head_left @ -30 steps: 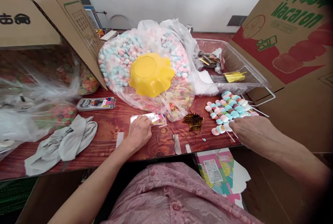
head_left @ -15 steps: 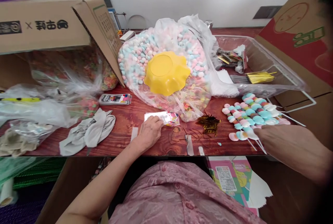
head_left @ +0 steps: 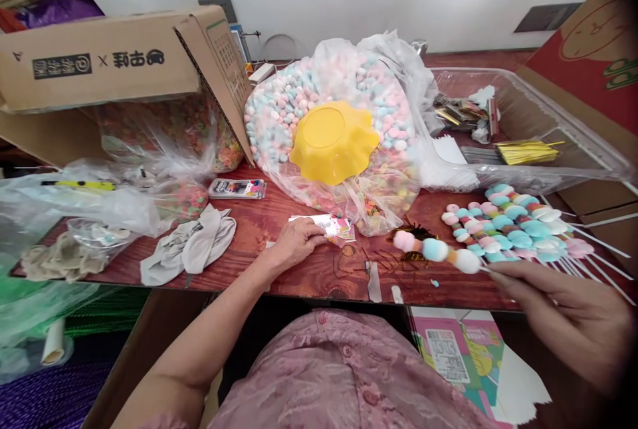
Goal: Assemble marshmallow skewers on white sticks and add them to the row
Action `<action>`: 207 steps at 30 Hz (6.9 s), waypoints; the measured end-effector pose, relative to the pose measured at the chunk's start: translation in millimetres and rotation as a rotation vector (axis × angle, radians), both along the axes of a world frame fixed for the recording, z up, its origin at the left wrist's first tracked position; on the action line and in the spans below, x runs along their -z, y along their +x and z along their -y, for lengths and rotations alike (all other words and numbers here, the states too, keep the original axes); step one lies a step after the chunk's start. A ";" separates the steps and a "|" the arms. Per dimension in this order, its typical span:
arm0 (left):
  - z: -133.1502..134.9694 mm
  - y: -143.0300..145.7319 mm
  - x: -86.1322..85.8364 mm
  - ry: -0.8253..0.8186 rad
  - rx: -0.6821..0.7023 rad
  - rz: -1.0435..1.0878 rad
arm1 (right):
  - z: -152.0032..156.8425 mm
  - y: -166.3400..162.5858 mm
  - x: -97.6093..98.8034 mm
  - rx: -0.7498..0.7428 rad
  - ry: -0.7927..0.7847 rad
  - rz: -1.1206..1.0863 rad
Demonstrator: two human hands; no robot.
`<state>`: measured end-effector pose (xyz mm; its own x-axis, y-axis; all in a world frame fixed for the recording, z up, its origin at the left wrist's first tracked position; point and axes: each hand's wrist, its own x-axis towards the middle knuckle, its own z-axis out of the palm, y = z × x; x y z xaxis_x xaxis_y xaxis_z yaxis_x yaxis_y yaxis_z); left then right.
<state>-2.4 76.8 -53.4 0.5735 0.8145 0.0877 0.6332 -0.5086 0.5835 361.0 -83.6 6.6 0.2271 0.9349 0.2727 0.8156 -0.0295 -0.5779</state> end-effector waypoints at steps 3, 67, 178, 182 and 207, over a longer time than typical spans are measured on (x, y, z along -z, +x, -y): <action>0.0 -0.5 -0.8 -0.030 -0.008 0.054 | -14.4 -55.9 20.1 -0.018 -0.006 -0.553; 38.1 -1.8 17.7 -0.144 -0.159 0.483 | -34.2 -69.3 36.1 -0.370 0.148 -0.055; 77.5 27.8 -40.2 -0.645 0.325 0.181 | -81.4 -86.2 -16.1 -0.926 0.115 0.470; 77.6 27.4 -39.0 -0.712 0.349 0.237 | -83.2 -85.6 -15.0 -0.984 0.075 0.402; 72.4 -6.0 -106.7 0.073 -0.070 0.351 | -50.8 -105.3 52.9 -0.465 0.166 -0.304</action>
